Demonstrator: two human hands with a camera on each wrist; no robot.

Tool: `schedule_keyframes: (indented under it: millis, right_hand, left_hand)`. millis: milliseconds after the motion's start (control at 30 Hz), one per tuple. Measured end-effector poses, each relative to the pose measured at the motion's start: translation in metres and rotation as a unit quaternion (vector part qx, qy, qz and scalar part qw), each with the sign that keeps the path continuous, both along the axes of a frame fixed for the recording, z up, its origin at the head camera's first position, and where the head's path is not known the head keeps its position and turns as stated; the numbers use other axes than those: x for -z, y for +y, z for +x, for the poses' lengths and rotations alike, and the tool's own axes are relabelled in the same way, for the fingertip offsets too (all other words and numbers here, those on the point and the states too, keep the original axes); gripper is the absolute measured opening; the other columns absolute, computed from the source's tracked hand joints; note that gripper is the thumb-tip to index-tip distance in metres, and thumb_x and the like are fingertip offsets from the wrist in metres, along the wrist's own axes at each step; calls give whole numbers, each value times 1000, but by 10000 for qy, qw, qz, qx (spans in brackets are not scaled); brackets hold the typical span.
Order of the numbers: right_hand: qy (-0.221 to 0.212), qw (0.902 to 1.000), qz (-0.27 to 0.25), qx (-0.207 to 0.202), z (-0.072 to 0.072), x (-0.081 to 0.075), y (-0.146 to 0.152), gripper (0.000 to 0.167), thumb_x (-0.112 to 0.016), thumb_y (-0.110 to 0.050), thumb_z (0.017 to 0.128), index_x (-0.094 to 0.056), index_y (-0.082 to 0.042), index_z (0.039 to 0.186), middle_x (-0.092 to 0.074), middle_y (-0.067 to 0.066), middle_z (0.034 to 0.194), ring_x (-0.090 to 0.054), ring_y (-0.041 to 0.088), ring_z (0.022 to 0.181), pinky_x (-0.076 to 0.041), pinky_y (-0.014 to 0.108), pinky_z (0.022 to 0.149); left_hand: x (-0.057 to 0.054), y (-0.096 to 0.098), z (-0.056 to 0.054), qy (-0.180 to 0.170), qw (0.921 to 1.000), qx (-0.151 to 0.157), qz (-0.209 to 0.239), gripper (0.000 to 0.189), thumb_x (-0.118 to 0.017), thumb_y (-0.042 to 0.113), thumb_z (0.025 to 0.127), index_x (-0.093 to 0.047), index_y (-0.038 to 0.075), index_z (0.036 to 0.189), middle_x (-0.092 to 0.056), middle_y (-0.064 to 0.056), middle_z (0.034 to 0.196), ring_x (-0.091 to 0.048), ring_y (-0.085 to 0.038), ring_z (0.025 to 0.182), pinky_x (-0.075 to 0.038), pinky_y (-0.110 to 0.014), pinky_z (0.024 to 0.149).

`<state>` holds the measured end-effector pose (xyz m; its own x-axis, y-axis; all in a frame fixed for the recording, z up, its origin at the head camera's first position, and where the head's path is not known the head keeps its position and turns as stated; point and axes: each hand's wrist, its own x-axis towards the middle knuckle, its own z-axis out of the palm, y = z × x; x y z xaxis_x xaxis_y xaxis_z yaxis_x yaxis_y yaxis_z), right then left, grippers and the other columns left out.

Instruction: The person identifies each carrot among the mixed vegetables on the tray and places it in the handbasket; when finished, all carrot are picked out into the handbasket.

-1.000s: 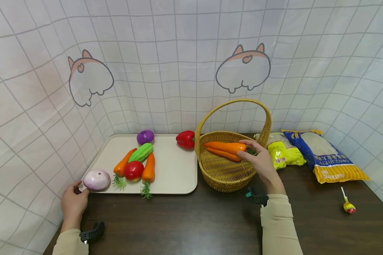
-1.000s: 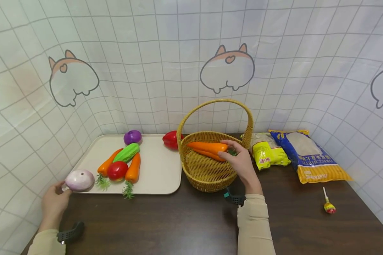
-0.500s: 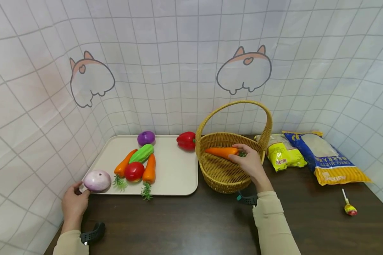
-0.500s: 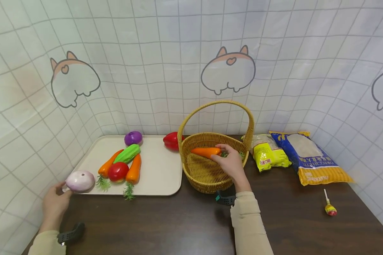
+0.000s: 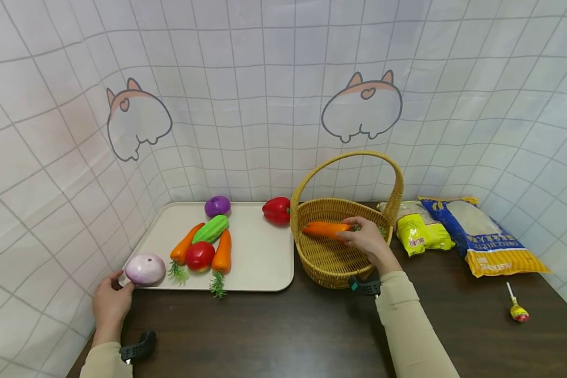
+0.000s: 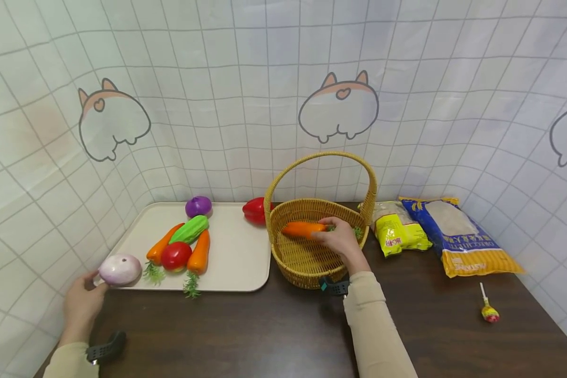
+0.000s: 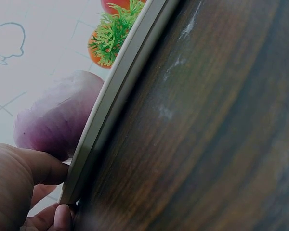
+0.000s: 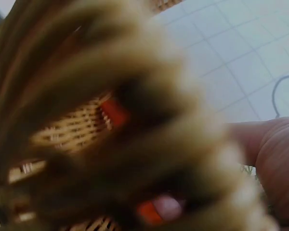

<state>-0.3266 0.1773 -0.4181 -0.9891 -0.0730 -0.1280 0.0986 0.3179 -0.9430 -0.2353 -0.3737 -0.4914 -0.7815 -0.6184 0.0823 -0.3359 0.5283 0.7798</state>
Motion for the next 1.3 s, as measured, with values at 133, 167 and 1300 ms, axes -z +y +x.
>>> schedule_keyframes:
  millis: [133,167,1300]
  right_hand:
    - [200,9970,753,19,-3,2,1,51,-71,-17,88,-52,-1,133,-51,22,129,-58,32,105,-49,47,92]
    - [271,9951,954,41,-3,3,1,51,-71,-18,88,-54,-2,132,-53,22,127,-58,31,104,-49,46,91]
    - [1385,9880,488,482,22,-2,-12,39,-68,-22,91,-60,-7,127,-62,16,123,-59,31,108,-53,39,80]
  left_hand:
    - [1,0,0,30,10000,-6,-39,51,-55,13,89,-48,-8,135,-48,-25,109,-44,-37,98,-32,-40,74]
    - [1,0,0,33,10000,-3,-53,51,-55,13,89,-48,-8,135,-49,-25,109,-44,-37,98,-32,-40,74]
    - [3,-3,1,104,9997,136,-172,50,-53,11,89,-48,-9,134,-50,-27,113,-46,-39,100,-33,-42,76]
